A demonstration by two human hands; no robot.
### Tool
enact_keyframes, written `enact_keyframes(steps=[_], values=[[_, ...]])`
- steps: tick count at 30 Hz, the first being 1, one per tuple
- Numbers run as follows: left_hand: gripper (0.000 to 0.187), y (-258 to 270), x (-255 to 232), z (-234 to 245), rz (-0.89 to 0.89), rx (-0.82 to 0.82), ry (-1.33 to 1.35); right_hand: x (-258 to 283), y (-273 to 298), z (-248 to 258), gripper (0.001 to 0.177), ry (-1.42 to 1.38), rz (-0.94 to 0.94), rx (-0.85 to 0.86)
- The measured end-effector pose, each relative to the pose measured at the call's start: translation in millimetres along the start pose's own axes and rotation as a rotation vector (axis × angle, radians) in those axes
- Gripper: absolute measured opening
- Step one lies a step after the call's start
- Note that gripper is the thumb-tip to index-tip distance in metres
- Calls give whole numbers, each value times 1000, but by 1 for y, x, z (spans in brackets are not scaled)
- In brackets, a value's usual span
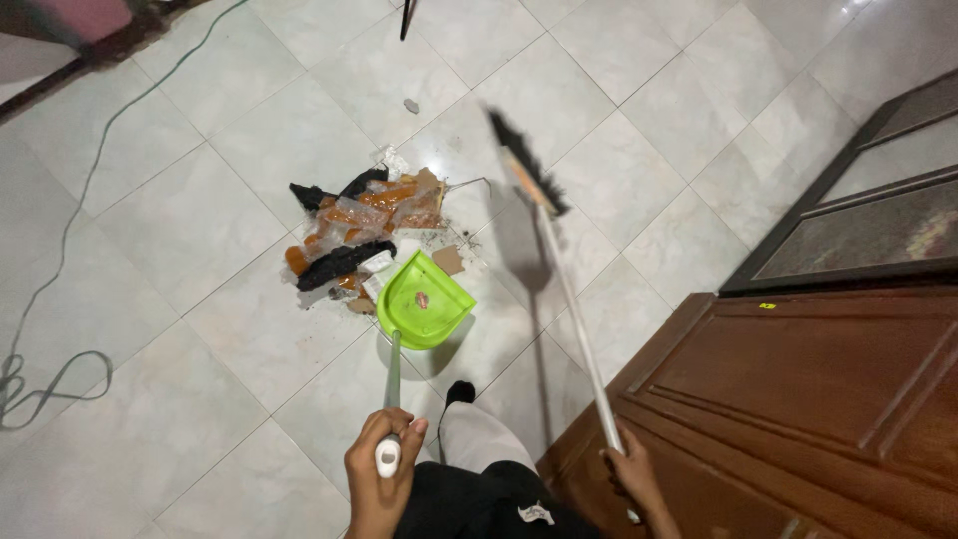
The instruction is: The person cleans the tiled floor by sweeping scattered trash into a dustpan using a broom and emptying the collected waste into a trash can.
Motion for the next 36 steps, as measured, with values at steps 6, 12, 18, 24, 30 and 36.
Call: enact_keyframes(steps=[6,12,18,24,30,36], values=[[23,37,9,55,2,-43,73,17,-36,-19,34,78,-8,-93],[21,80,22,103,2,-112,97,19,-16,-121,22,-230,-85,378],[21,120,33,138,29,-160,141,-11,37,-146,16,-626,-211,561],[20,149,51,172,-55,-232,89,-23,104,-97,21,-431,-28,336],[18,176,70,210,-40,-350,109,-51,110,-124,10,-322,-11,135],[18,200,86,238,-31,-422,90,-54,90,-146,12,-751,-356,419]])
Point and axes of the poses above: each hand's wrist, its own y-axis away from the middle knuckle, its own z-axis out of the back of the hand, x = y × z, the point moved 2 cm from there along -y, towards the middle knuckle, and after that the axes turned 6 degrees about y, right-handed, at the moved point
